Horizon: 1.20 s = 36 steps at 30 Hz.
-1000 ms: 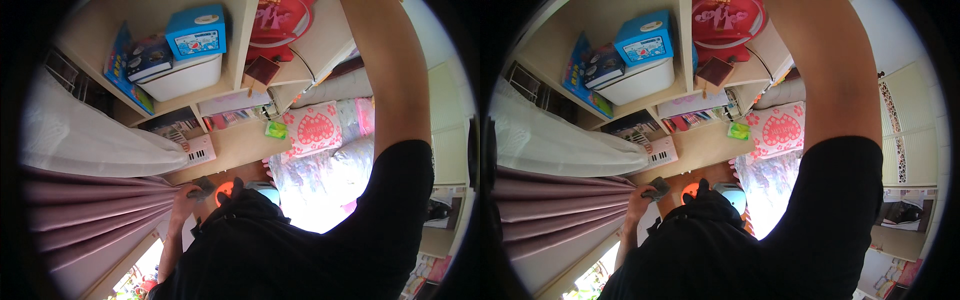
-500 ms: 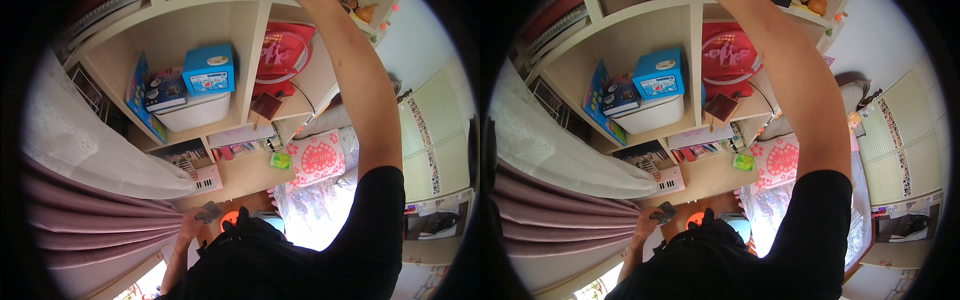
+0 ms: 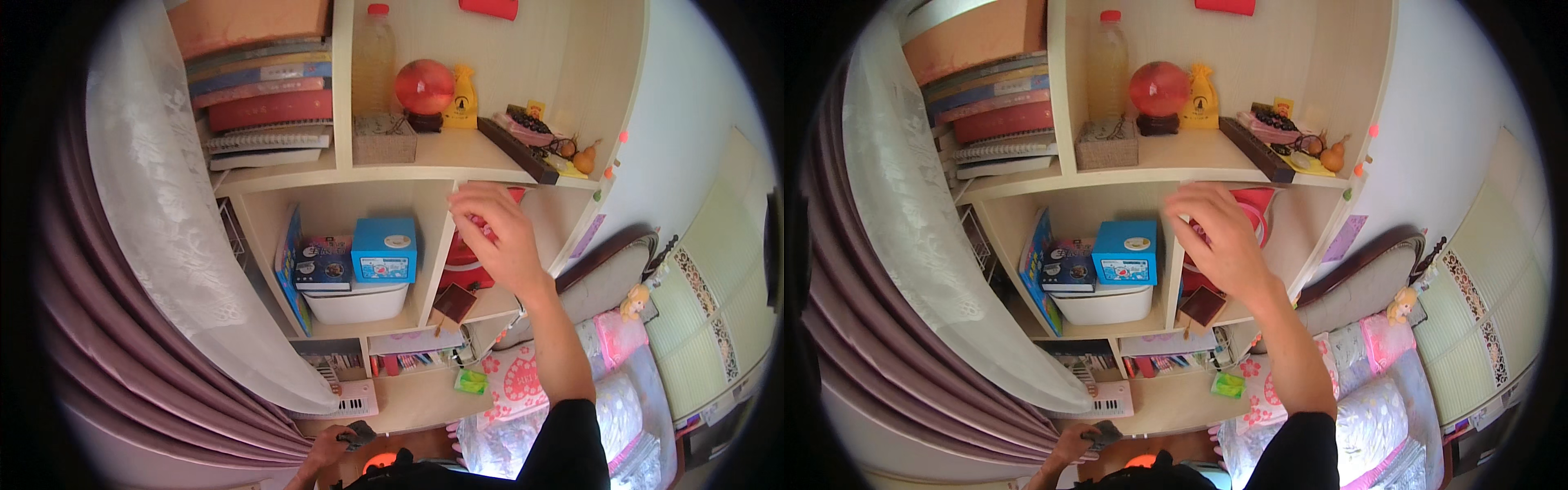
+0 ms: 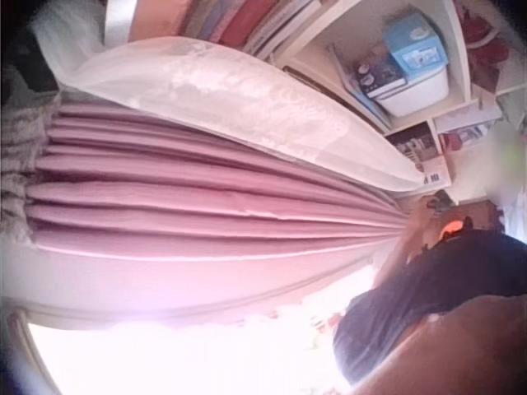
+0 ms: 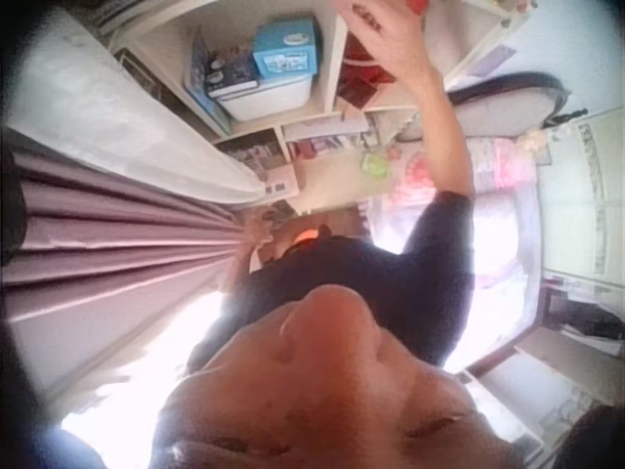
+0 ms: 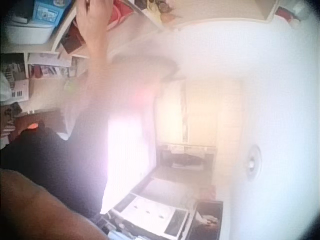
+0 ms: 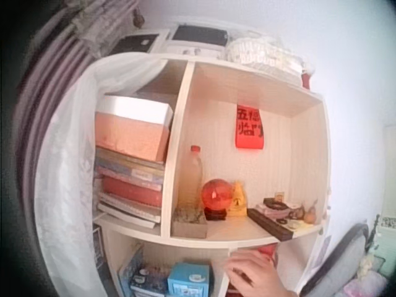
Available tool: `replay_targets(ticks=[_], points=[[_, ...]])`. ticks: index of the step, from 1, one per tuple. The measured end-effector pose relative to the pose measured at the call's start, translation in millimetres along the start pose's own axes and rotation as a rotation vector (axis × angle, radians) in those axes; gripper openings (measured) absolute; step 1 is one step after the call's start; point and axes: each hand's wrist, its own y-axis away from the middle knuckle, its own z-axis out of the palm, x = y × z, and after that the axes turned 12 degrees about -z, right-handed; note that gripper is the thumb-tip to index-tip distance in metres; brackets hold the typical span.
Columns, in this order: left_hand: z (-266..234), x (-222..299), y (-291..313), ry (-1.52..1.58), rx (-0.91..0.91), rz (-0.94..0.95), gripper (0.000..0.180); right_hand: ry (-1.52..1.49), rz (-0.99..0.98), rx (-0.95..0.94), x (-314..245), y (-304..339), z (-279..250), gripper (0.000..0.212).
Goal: The person wipes a shelf with a cloth, then rearranges items including a red spherical object, a yellow packet, and a small box. They adjust a white lace curtain and a pink curtain, then remove a storage box from the shelf, place it on the floor, and return it to the shelf.
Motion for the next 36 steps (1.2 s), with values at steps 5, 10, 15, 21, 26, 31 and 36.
replay_targets(ticks=[5,10,15,21,26,31,36], points=[[0,-9,2,0.012,0.012,0.015,0.033,-0.196,0.473,-0.101,-10,95,12,0.012],[-1,-17,19,-0.032,0.049,-0.098,0.035,0.005,0.646,-0.438,8,242,44,0.017],[2,-25,26,0.048,0.013,-0.168,0.035,0.095,0.693,-0.450,46,327,60,0.064],[6,-16,25,-0.049,0.060,-0.109,0.035,0.007,0.717,-0.427,73,321,77,0.089],[8,-9,22,-0.055,0.034,-0.196,0.035,-0.125,0.803,-0.468,84,311,84,0.092],[13,-20,15,-0.027,0.039,-0.156,0.034,-0.112,0.757,-0.375,59,305,58,0.080],[14,-23,11,0.001,0.053,-0.066,0.030,-0.289,0.794,-0.344,20,243,-22,0.068]])
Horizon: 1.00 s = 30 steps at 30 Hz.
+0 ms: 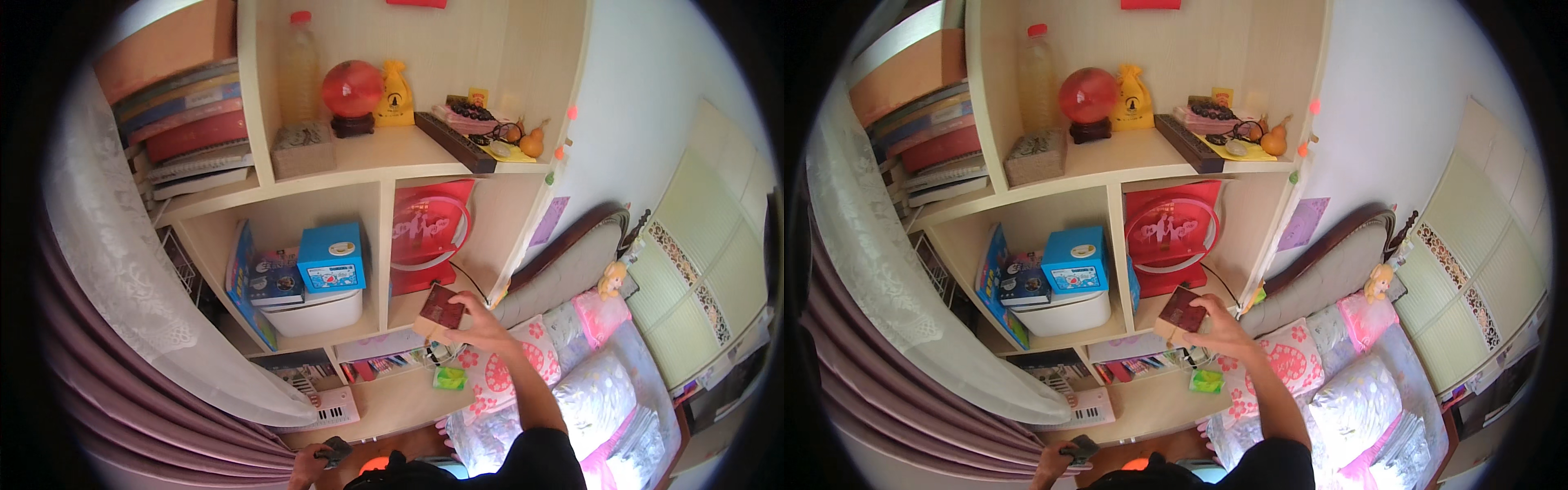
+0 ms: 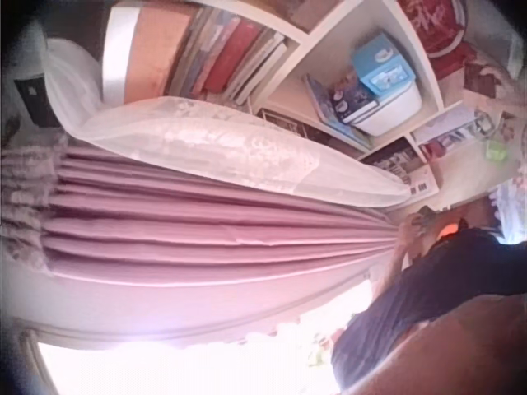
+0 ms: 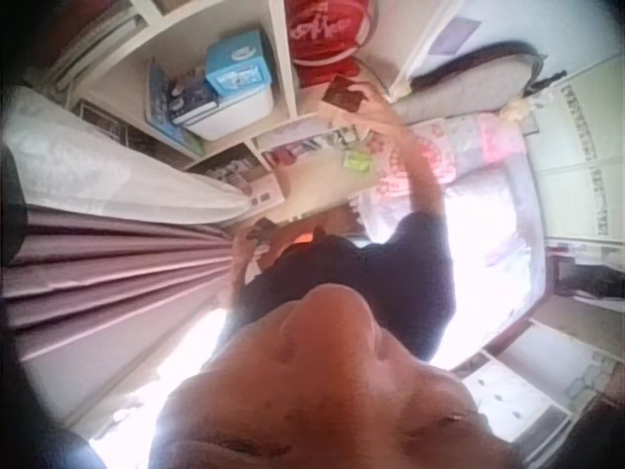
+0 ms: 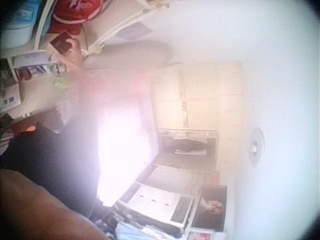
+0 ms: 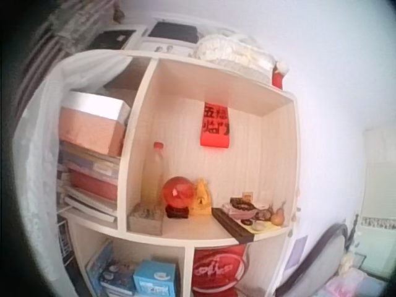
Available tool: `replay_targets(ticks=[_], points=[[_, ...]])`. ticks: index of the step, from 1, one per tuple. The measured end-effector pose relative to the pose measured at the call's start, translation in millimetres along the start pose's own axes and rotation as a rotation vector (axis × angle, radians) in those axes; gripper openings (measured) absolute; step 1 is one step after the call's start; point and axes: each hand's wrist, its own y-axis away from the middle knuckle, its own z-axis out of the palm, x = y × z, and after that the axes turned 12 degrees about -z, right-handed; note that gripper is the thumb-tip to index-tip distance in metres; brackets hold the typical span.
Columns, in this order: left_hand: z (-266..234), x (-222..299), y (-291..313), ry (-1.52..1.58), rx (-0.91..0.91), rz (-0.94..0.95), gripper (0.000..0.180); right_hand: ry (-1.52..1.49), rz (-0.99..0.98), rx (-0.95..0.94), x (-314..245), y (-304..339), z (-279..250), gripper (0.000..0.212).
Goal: The person wipes a shelf with a cloth, then rearranges items including a red spherical object, a yellow packet, and a small box. They adjust a white lace curtain and a pink curtain, then remove a storage box from the shelf, place it on the floor, and return it to the shelf.
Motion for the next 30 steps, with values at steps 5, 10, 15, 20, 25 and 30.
replay_targets(ticks=[5,10,15,20,25,30], points=[[0,15,-3,0.009,-0.066,-0.033,0.030,0.026,-0.289,-0.063,-133,-23,-89,0.078],[9,29,-18,0.169,-0.184,-0.101,0.030,0.075,-0.421,-0.035,-213,-106,-138,0.075],[18,21,-24,0.073,-0.118,-0.033,0.030,-0.034,-0.332,-0.143,-231,-183,-152,0.066],[17,2,-16,0.089,-0.043,0.129,0.034,-0.022,-0.170,-0.233,-220,-222,-152,0.062],[3,-6,-3,0.077,-0.069,-0.052,0.033,0.007,-0.144,-0.287,-208,-243,-151,0.066],[0,-3,1,0.076,-0.042,-0.037,0.034,-0.025,-0.100,-0.332,-203,-254,-150,0.063]])
